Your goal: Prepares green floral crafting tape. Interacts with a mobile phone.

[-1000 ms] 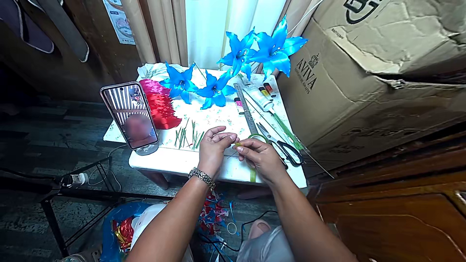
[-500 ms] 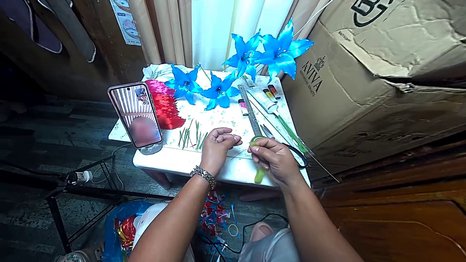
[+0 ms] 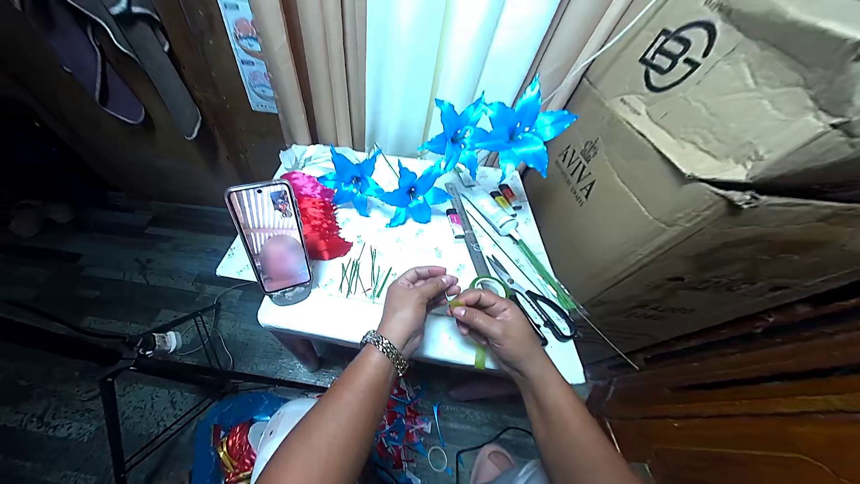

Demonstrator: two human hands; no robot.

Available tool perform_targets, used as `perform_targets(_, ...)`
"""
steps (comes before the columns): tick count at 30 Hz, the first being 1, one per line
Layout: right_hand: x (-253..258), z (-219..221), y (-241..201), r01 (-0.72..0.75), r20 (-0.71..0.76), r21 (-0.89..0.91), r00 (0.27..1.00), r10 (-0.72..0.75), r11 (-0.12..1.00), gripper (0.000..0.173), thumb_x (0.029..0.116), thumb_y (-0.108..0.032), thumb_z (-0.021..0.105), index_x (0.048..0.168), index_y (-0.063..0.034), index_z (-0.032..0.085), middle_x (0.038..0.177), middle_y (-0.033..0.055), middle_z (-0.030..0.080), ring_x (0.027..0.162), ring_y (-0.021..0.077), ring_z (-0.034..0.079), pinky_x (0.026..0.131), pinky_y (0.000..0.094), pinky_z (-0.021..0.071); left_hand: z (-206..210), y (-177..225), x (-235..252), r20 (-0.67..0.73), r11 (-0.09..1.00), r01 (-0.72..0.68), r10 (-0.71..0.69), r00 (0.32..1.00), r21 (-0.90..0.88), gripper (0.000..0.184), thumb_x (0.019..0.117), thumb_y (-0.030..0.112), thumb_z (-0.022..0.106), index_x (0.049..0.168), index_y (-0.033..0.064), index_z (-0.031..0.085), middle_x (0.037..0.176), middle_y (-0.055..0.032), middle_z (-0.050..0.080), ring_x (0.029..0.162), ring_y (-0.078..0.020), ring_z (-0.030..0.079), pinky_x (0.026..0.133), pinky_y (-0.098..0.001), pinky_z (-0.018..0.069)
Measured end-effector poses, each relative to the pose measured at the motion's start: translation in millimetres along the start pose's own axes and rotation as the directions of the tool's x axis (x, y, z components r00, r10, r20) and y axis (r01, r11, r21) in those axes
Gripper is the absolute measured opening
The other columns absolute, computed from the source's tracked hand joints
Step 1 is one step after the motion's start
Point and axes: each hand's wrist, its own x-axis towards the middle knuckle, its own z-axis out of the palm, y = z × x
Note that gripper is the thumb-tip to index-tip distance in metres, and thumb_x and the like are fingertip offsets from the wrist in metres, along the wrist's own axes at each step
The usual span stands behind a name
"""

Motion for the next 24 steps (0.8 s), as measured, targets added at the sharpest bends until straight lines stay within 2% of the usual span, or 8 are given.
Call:
perform_targets(4,-1.7,-3.1,-3.8,0.025,-0.015,0.012,1.000,-0.025,1.000,0.015,0.0940,-0.001,0.059,0.091,-0.0082,0.072,0.083,-0.0025,0.073,0.058,-0.0027,0.056,0.051,0.0112,0.0433,0.8,2.4,-0.6,0.016,0.998,0.047,-0.048,0.999,0.049,0.009,0.0995,-0.001,0.061,0.107,-0.0015,0.066,0.087,-0.0080,0.070,0.068,-0.0099,0.065,0.067,-0.0227,0.0549)
perform_targets(14,-3.1,-11.3,-7.5,0.044,-0.069,-0.016,0.997,-0.045,0.999,0.018,0.0946,0.002,0.057,0.089,-0.0082,0.071,0.082,0.0000,0.074,0.055,-0.0017,0.056,0.049,0.0114,0.0429,-4.4,-0.2,-3.0,0.151,0.921,-0.118,0.066,0.986,0.372,0.007,0.0967,0.003,0.067,0.103,0.0020,0.071,0.089,-0.0021,0.070,0.075,-0.0053,0.062,0.071,-0.0208,0.0515)
perform_targets(19,-2.3,-19.0,-8.4,0.042,-0.071,0.025,0.997,-0.040,0.999,0.018,0.0978,0.001,0.056,0.092,-0.0078,0.070,0.083,0.0014,0.073,0.052,-0.0017,0.053,0.048,0.0113,0.0421,-9.5,2.4,-4.3,0.241,0.884,-0.174,0.073,0.968,0.433,0.009,0.0962,0.002,0.068,0.104,-0.0001,0.072,0.089,-0.0046,0.072,0.077,-0.0074,0.067,0.077,-0.0232,0.0563)
perform_targets(24,-2.6,-23.2,-9.1,0.020,-0.040,0.033,0.999,-0.019,0.999,0.017,0.0991,0.000,0.055,0.094,-0.0082,0.069,0.082,0.0017,0.072,0.052,-0.0019,0.053,0.047,0.0110,0.0414,-11.7,0.8,-4.9,0.273,0.879,-0.179,0.059,0.960,0.441,0.009,0.0954,0.000,0.068,0.103,-0.0008,0.072,0.087,-0.0047,0.073,0.075,-0.0082,0.068,0.075,-0.0240,0.0578)
